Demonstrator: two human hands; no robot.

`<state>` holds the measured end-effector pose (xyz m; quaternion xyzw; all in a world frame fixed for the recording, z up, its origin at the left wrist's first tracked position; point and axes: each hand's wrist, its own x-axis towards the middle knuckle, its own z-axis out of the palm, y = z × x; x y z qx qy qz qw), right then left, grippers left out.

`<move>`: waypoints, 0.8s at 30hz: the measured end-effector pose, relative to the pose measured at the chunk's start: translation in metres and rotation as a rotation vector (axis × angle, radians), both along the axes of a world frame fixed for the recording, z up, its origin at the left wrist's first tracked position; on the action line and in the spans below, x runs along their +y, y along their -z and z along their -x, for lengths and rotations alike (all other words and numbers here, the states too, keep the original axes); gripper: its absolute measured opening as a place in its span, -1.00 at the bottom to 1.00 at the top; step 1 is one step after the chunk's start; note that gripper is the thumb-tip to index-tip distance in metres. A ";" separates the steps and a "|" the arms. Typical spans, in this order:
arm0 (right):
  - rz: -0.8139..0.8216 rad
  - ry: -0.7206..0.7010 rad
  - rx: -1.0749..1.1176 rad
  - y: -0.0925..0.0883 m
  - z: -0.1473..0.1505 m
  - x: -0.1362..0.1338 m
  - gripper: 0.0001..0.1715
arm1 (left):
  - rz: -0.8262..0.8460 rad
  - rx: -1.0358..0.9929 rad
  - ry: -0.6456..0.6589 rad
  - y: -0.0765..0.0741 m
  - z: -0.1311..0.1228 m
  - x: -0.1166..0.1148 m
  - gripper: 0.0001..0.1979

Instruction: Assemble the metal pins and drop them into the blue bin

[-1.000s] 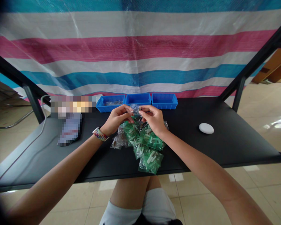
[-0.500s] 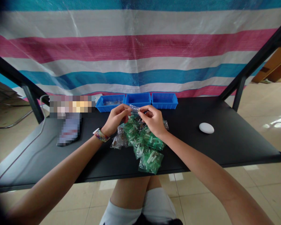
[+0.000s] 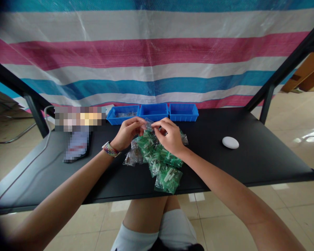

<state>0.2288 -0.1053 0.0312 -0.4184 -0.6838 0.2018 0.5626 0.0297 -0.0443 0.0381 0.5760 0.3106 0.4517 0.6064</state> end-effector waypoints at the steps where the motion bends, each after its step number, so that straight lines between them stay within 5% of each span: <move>1: -0.004 0.001 -0.009 0.000 0.000 0.000 -0.85 | 0.007 0.001 0.001 -0.001 0.000 0.000 -0.76; 5: -0.024 0.009 -0.032 0.002 0.000 0.001 -0.79 | 0.003 -0.026 -0.048 -0.003 0.002 0.003 -0.75; 11: -0.007 0.002 -0.108 0.008 -0.002 0.005 -0.78 | -0.041 -0.196 -0.392 -0.002 0.008 0.016 -0.71; 18: -0.068 -0.067 -0.387 0.017 -0.005 0.011 -0.74 | 0.160 -0.377 -0.654 -0.007 0.022 0.030 -0.83; 24: -0.054 -0.150 -0.621 0.026 -0.005 0.012 -0.66 | 0.322 -0.478 -0.662 -0.013 0.029 0.034 -0.89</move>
